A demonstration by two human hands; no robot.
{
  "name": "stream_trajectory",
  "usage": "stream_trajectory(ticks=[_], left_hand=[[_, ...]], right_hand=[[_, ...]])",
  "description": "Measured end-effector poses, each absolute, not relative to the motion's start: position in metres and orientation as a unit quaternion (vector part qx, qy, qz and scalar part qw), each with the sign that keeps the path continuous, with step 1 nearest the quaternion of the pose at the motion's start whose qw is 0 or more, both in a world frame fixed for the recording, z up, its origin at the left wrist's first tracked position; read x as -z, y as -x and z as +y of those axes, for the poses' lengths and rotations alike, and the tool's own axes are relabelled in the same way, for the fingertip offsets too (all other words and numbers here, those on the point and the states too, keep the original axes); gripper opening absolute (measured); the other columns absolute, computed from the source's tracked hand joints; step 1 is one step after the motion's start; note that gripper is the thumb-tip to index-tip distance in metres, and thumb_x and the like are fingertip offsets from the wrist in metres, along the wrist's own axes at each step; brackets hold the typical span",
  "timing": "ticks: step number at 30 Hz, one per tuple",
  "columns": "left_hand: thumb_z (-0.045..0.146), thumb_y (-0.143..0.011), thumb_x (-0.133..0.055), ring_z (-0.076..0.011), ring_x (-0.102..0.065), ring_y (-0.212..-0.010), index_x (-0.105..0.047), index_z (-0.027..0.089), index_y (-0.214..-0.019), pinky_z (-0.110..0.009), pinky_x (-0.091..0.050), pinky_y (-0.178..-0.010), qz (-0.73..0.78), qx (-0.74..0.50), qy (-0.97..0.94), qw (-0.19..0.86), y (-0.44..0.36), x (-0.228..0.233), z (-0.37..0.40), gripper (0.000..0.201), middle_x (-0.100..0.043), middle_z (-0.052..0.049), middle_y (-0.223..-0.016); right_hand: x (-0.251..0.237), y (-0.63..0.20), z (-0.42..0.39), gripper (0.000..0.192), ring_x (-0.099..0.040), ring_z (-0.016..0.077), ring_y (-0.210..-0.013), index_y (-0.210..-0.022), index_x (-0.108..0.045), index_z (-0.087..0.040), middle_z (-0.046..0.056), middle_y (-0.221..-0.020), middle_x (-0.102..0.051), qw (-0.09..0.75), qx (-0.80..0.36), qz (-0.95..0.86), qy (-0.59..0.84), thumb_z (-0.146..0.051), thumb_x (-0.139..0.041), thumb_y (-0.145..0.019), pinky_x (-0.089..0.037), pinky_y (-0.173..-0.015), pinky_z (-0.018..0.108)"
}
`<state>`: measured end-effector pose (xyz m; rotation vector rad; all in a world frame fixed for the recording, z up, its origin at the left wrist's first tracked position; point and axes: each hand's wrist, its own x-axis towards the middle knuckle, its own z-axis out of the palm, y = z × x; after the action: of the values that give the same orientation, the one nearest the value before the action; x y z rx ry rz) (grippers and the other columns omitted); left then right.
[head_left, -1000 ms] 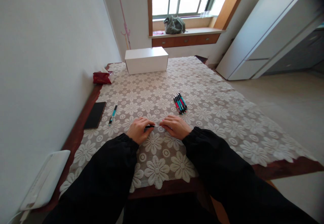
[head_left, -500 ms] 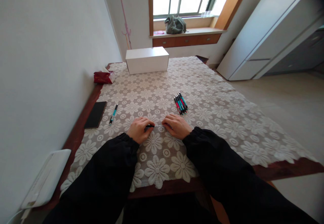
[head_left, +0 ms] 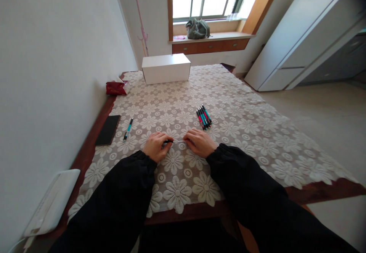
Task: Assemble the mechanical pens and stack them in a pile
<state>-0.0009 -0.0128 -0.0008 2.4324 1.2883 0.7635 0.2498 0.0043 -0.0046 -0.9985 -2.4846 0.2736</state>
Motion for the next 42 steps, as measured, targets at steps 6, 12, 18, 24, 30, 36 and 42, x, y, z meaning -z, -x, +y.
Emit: stream_trajectory(ticks=[6,12,18,24,30,36,42], left_hand=[[0.017,-0.090,-0.067,-0.0252,-0.064,-0.102,-0.070,0.025,-0.097,-0.041,-0.049,-0.090,0.473,-0.253,-0.834,0.131,0.0020,0.0007,-0.0119,0.011,-0.073,-0.002,-0.102],[0.020,-0.091,-0.066,-0.0266,-0.064,-0.104,-0.070,0.024,-0.098,-0.044,-0.048,-0.093,0.502,-0.240,-0.822,0.124,0.0017,-0.0011,-0.0123,0.009,-0.073,-0.003,-0.105],[0.018,-0.088,-0.066,-0.0260,-0.062,-0.106,-0.069,0.024,-0.099,-0.042,-0.049,-0.095,0.484,-0.255,-0.827,0.129,0.0019,0.0004,-0.0125,0.013,-0.071,-0.003,-0.106],[0.020,-0.086,-0.067,-0.0250,-0.063,-0.105,-0.068,0.024,-0.091,-0.041,-0.050,-0.095,0.455,-0.268,-0.837,0.141,0.0012,-0.0007,-0.0130,0.007,-0.071,-0.004,-0.106],[0.024,-0.086,-0.072,-0.0257,-0.064,-0.105,-0.069,0.024,-0.091,-0.043,-0.051,-0.096,0.444,-0.279,-0.840,0.140,0.0005,-0.0024,-0.0137,0.006,-0.071,-0.004,-0.106],[0.024,-0.090,-0.069,-0.0243,-0.064,-0.103,-0.070,0.024,-0.092,-0.043,-0.051,-0.096,0.431,-0.284,-0.844,0.144,0.0013,0.0020,-0.0122,0.003,-0.071,-0.004,-0.106],[0.024,-0.091,-0.069,-0.0242,-0.064,-0.103,-0.070,0.024,-0.093,-0.042,-0.052,-0.096,0.428,-0.285,-0.846,0.145,0.0017,0.0034,-0.0118,0.003,-0.071,-0.004,-0.105]], right_hand=[[0.0056,-0.2505,0.0037,0.012,-0.057,0.0224,-0.092,-0.095,-0.063,-0.020,0.006,-0.096,-0.066,0.221,-0.090,-0.894,0.378,-0.014,-0.054,-0.096,-0.044,-0.083,0.034],[0.0029,-0.2496,0.0022,0.012,-0.057,0.0223,-0.090,-0.094,-0.063,-0.019,0.006,-0.094,-0.065,0.219,-0.084,-0.897,0.375,-0.014,-0.053,-0.096,-0.043,-0.082,0.033],[0.0037,-0.2492,0.0028,0.012,-0.057,0.0219,-0.090,-0.094,-0.064,-0.019,0.006,-0.095,-0.066,0.219,-0.085,-0.898,0.371,-0.014,-0.053,-0.096,-0.043,-0.081,0.033],[0.0035,-0.2490,0.0024,0.012,-0.057,0.0224,-0.091,-0.094,-0.064,-0.020,0.006,-0.094,-0.066,0.220,-0.087,-0.899,0.368,-0.014,-0.054,-0.097,-0.043,-0.083,0.034],[0.0026,-0.2488,0.0028,0.013,-0.056,0.0223,-0.090,-0.095,-0.065,-0.020,0.006,-0.094,-0.065,0.218,-0.089,-0.900,0.366,-0.014,-0.053,-0.097,-0.043,-0.082,0.034],[0.0030,-0.2484,0.0033,0.011,-0.057,0.0221,-0.090,-0.098,-0.065,-0.020,0.006,-0.095,-0.065,0.208,-0.095,-0.909,0.349,-0.016,-0.055,-0.098,-0.043,-0.082,0.034],[0.0042,-0.2478,0.0030,0.010,-0.058,0.0222,-0.092,-0.098,-0.065,-0.020,0.006,-0.096,-0.066,0.207,-0.088,-0.911,0.345,-0.018,-0.056,-0.099,-0.042,-0.082,0.034]])
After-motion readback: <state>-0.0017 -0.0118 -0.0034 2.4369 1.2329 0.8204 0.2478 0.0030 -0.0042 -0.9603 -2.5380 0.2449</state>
